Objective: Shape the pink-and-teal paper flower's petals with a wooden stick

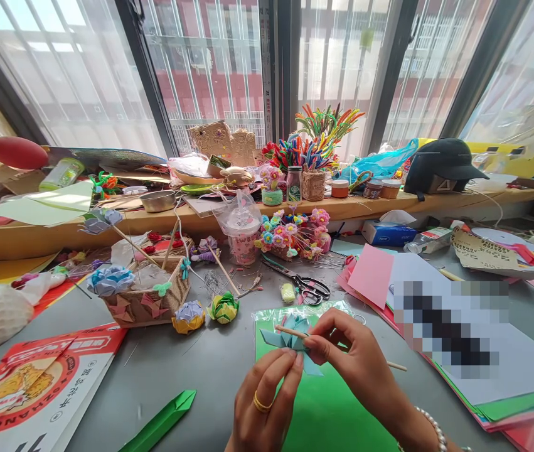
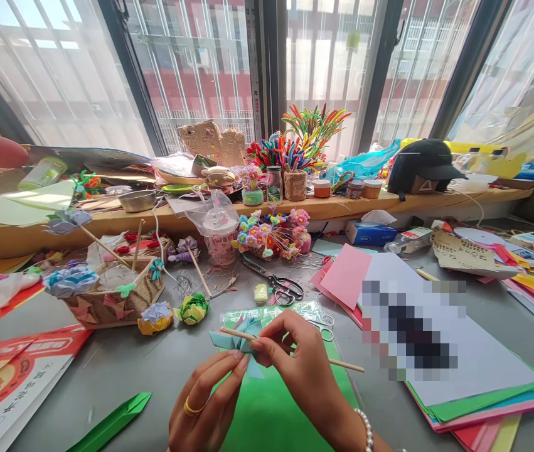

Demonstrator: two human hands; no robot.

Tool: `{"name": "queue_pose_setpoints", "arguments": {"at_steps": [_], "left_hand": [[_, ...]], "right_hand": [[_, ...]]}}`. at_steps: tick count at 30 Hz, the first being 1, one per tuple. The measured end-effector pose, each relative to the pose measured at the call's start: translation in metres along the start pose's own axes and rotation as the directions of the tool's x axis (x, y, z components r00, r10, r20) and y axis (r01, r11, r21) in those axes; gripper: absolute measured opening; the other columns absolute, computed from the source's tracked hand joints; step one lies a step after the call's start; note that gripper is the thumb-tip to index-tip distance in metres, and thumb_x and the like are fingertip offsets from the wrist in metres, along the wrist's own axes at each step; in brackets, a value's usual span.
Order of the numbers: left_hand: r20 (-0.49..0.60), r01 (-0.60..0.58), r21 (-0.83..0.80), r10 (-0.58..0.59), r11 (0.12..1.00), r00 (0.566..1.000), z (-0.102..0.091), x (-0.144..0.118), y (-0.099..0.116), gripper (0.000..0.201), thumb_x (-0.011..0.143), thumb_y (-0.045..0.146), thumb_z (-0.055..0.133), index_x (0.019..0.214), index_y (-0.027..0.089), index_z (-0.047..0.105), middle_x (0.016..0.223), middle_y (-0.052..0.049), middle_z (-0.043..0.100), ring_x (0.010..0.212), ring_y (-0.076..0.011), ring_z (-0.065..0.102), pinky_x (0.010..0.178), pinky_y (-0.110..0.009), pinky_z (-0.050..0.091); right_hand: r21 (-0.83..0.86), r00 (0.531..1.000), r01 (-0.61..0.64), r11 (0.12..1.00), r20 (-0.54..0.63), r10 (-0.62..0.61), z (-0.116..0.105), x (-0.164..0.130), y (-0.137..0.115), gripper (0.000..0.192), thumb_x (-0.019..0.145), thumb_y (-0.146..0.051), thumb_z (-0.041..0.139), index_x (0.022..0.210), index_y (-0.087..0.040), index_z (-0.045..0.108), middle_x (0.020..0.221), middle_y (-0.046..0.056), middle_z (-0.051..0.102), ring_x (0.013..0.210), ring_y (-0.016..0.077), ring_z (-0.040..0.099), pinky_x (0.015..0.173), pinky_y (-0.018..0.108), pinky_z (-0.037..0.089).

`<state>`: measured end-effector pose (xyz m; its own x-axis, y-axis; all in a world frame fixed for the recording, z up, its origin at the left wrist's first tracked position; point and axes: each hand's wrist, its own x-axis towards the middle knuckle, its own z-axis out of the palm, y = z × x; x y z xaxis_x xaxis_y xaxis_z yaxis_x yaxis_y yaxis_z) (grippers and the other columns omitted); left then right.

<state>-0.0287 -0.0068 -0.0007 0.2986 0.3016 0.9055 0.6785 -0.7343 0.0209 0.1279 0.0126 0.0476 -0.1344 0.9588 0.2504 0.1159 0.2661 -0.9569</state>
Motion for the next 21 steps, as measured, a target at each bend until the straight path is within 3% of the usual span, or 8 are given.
{"name": "queue_pose_setpoints", "arguments": {"at_steps": [5,9,13,17,21], "left_hand": [[-0.061,0.010,-0.001,-0.010,1.000,0.998,0.001,0.004,-0.002,0.020,0.079,-0.001,0.053,0.094,0.007,0.063,0.084,-0.010,0.065,0.087,-0.0182,0.061,0.075,-0.027,0.053],[-0.128,0.087,0.000,-0.086,0.996,0.988,0.000,0.011,-0.003,0.016,0.080,0.001,0.053,0.089,0.011,0.063,0.080,-0.007,0.064,0.078,-0.0148,0.063,0.069,-0.024,0.053],[-0.151,0.089,0.016,-0.086,0.996,0.985,0.000,0.014,-0.004,0.015,0.079,0.000,0.053,0.086,0.009,0.062,0.080,-0.007,0.063,0.076,-0.0140,0.062,0.070,-0.024,0.052],[-0.141,0.077,0.057,-0.069,0.995,0.988,0.000,0.012,-0.006,0.015,0.078,0.000,0.055,0.087,0.009,0.063,0.081,-0.007,0.063,0.077,-0.0144,0.062,0.071,-0.025,0.052],[-0.147,0.077,0.093,-0.063,0.993,0.987,0.000,0.010,-0.008,0.014,0.077,0.001,0.057,0.086,0.010,0.063,0.079,-0.007,0.064,0.076,-0.0151,0.063,0.070,-0.026,0.052]], "right_hand": [[0.032,0.999,-0.036,0.999,0.025,0.035,-0.002,0.002,0.001,0.017,0.076,-0.033,0.064,0.071,-0.018,0.059,0.066,-0.001,0.060,0.058,0.0134,0.059,0.054,0.023,0.048],[-0.048,0.999,-0.013,0.999,-0.031,0.011,-0.011,0.006,0.003,0.021,0.080,-0.037,0.058,0.079,-0.018,0.066,0.070,0.002,0.063,0.063,0.0144,0.057,0.055,0.023,0.046],[-0.107,0.996,0.032,0.994,-0.074,-0.039,-0.019,0.009,0.000,0.022,0.083,-0.035,0.052,0.088,-0.018,0.067,0.068,0.001,0.060,0.060,0.0131,0.052,0.054,0.022,0.043],[-0.060,0.997,0.076,0.995,0.026,-0.075,-0.019,0.008,-0.008,0.022,0.083,-0.033,0.053,0.094,-0.018,0.064,0.081,0.003,0.059,0.067,0.0135,0.056,0.057,0.022,0.046],[-0.062,0.991,-0.050,0.997,0.121,0.057,-0.019,0.006,-0.004,0.028,0.082,-0.043,0.052,0.079,-0.017,0.061,0.057,-0.002,0.055,0.043,0.0093,0.050,0.043,0.020,0.041]]}}
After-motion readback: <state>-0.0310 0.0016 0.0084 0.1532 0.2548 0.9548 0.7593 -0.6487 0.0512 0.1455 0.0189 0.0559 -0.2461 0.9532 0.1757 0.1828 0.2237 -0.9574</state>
